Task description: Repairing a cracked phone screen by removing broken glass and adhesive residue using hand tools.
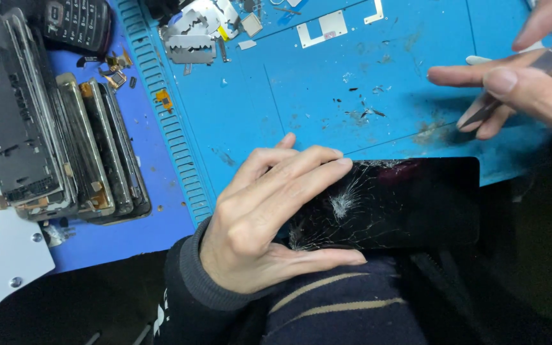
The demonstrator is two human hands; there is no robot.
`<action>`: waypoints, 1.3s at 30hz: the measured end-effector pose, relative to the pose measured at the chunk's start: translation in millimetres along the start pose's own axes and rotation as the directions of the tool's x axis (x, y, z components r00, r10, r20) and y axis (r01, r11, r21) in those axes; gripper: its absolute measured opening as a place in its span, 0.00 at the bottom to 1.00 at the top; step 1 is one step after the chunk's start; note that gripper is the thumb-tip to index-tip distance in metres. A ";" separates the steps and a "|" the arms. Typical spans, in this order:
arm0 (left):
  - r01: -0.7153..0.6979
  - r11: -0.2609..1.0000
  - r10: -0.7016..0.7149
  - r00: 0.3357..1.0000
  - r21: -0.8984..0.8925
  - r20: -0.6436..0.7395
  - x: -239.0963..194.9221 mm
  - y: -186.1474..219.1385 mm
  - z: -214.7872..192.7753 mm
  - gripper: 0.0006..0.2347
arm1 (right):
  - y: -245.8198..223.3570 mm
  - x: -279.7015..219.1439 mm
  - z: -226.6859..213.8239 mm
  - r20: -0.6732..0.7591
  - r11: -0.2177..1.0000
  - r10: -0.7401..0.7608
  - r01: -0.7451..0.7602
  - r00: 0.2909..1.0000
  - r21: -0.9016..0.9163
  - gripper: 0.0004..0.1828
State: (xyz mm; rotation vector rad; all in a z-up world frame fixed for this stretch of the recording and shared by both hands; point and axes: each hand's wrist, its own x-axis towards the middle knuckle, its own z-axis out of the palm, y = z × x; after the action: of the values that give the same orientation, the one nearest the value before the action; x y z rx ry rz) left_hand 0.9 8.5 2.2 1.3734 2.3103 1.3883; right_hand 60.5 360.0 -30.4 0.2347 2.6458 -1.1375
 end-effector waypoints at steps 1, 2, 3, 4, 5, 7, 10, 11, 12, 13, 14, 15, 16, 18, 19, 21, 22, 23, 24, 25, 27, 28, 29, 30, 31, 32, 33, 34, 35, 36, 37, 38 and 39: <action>0.000 1.000 0.000 1.000 -0.001 0.000 -0.2 -0.2 0.4 0.33 | -10.2 -2.0 0.2 -0.055 0.990 -0.022 0.029 0.998 0.137 0.05; 0.000 1.000 0.000 1.000 -0.002 0.000 -0.3 -0.5 0.8 0.33 | -20.5 -3.9 0.2 -0.112 0.961 -0.037 0.066 0.993 0.269 0.09; -0.004 1.000 0.004 1.000 -0.001 -0.002 0.1 0.4 0.4 0.33 | -27.7 -5.1 2.0 -0.116 0.961 -0.039 0.069 0.993 0.267 0.09; 0.001 1.000 -0.001 1.000 -0.003 -0.004 0.1 1.1 -0.3 0.33 | -35.1 -5.5 4.3 -0.110 0.953 -0.064 0.094 0.992 0.289 0.10; 0.005 1.000 -0.005 1.000 -0.006 -0.006 -0.2 1.5 -1.1 0.33 | -42.7 -5.9 6.9 -0.105 0.943 -0.090 0.118 0.990 0.310 0.12; 0.002 1.000 -0.002 1.000 -0.010 -0.004 -1.4 1.0 -2.6 0.33 | -46.6 -6.4 9.9 -0.118 0.958 -0.114 0.140 0.986 0.251 0.12; -0.003 0.999 0.004 1.000 -0.037 0.009 -2.4 1.0 -2.6 0.32 | -55.1 -13.5 14.6 -0.129 0.984 -0.099 0.117 0.987 0.137 0.11; -0.005 0.998 0.006 1.000 -0.056 0.017 -2.1 1.3 -2.4 0.32 | -58.6 -16.4 15.7 -0.129 0.994 -0.065 0.076 0.989 0.082 0.10; -0.005 0.998 0.006 1.000 -0.055 0.014 -2.9 0.4 -3.0 0.32 | -64.8 -16.9 16.5 -0.129 0.994 -0.068 0.079 0.989 0.081 0.10; -0.019 0.997 0.021 0.999 -0.070 0.027 -3.7 -0.3 -3.6 0.32 | -71.1 -17.5 17.3 -0.144 0.996 -0.092 0.093 0.985 0.004 0.10; -0.032 0.996 0.035 0.999 -0.084 0.042 -4.4 -1.0 -4.6 0.31 | -77.2 -18.1 18.4 -0.159 0.992 -0.116 0.106 0.980 -0.070 0.09; -0.032 0.996 0.035 0.999 -0.082 0.041 -4.4 -0.5 -5.4 0.31 | -80.4 -17.8 18.6 -0.159 0.992 -0.119 0.109 0.980 -0.070 0.09; -0.030 0.997 0.033 0.999 -0.077 0.043 -4.1 -0.1 -6.0 0.31 | -83.6 -18.1 18.6 -0.170 0.956 -0.178 0.129 0.969 -0.264 0.09; -0.031 0.997 0.034 0.998 -0.072 0.045 -3.5 0.3 -6.4 0.31 | -86.7 -19.4 18.9 -0.171 0.883 -0.237 0.138 0.956 -0.448 0.09; -0.031 0.997 0.034 0.998 -0.072 0.044 -3.3 0.3 -6.3 0.31 | -86.8 -20.4 19.4 -0.103 0.793 -0.252 0.145 0.962 -0.592 0.07; -0.031 0.997 0.034 0.999 -0.073 0.041 -3.2 0.4 -6.1 0.31 | -90.7 -21.5 21.7 -0.033 0.678 -0.255 0.155 0.966 -0.718 0.05; -0.031 0.997 0.034 0.999 -0.072 0.040 -3.3 0.4 -6.2 0.31 | -94.8 -21.2 23.4 -0.066 0.671 -0.315 0.173 0.947 -0.721 0.06; -0.031 0.997 0.034 0.999 -0.071 0.039 -3.5 0.3 -6.4 0.31 | -99.0 -20.9 25.3 -0.099 0.663 -0.373 0.190 0.923 -0.724 0.07; -0.031 0.997 0.034 0.999 -0.070 0.037 -3.9 -0.2 -6.1 0.31 | -96.5 -20.3 22.0 -0.097 0.661 -0.375 0.192 0.922 -0.725 0.07; -0.033 0.997 0.036 0.999 -0.072 0.036 -4.3 -0.8 -5.7 0.31 | -93.9 -19.7 18.7 -0.025 0.598 -0.450 0.281 0.892 -0.751 0.07; -0.035 0.997 0.038 0.999 -0.075 0.033 -5.0 -1.2 -4.9 0.30 | -66.6 -22.0 14.5 0.052 0.525 -0.519 0.366 0.853 -0.768 0.07; -0.036 0.997 0.038 0.999 -0.073 0.032 -5.2 -1.2 -4.8 0.30 | -41.8 -24.7 13.8 0.092 0.654 -0.390 0.346 0.916 -0.672 0.09; -0.036 0.997 0.038 0.999 -0.070 0.030 -5.4 -1.2 -4.6 0.30 | -16.9 -27.4 12.9 0.152 0.768 -0.259 0.299 0.954 -0.567 0.13; -0.036 0.997 0.038 0.999 -0.069 0.030 -5.8 -0.9 -4.5 0.30 | 10.5 -26.3 16.7 0.152 0.767 -0.260 0.300 0.954 -0.567 0.13; -0.032 0.997 0.034 0.999 -0.070 0.026 -6.0 -0.5 -4.5 0.31 | 38.1 -25.0 20.4 0.069 0.989 0.047 -0.037 0.997 -0.143 0.18; -0.029 0.997 0.030 0.999 -0.071 0.024 -5.8 -0.4 -4.5 0.31 | 65.5 -23.8 23.8 0.129 0.870 0.354 -0.376 0.927 0.319 0.32; -0.030 0.997 0.032 0.999 -0.071 0.023 -5.7 -1.0 -4.0 0.31 | 36.7 -17.5 20.4 0.127 0.870 0.353 -0.376 0.927 0.319 0.32; -0.034 0.997 0.035 0.999 -0.073 0.017 -6.0 -1.4 -3.5 0.31 | 8.0 -11.3 17.4 0.081 0.750 0.561 -0.548 0.823 0.369 0.26; -0.038 0.996 0.039 0.999 -0.076 0.011 -6.2 -2.1 -2.8 0.31 | -20.5 -5.0 14.5 0.056 0.589 0.740 -0.686 0.670 0.427 0.25; -0.035 0.996 0.036 0.999 -0.077 0.012 -6.0 -2.3 -3.1 0.31 | -25.4 -8.2 8.2 0.059 0.587 0.741 -0.688 0.669 0.426 0.25; -0.038 0.996 0.038 0.999 -0.083 0.003 -5.7 -2.7 -3.0 0.32 | -30.0 -11.2 1.8 -0.170 0.951 0.292 -0.267 0.941 0.154 0.23; -0.040 0.995 0.040 0.999 -0.090 -0.004 -5.3 -3.2 -3.1 0.32 | -34.5 -14.4 -4.4 -0.200 0.950 -0.280 0.241 0.939 -0.197 0.22; -0.037 0.995 0.037 0.999 -0.091 -0.002 -5.7 -3.2 -3.6 0.32 | -18.7 -10.2 -8.8 -0.199 0.951 -0.277 0.239 0.940 -0.194 0.22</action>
State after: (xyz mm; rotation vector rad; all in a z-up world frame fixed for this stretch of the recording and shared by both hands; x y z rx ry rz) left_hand 0.4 1.4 0.0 1.3968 2.2021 1.4848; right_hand 64.2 353.2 -8.7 -0.0221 3.0263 -1.0038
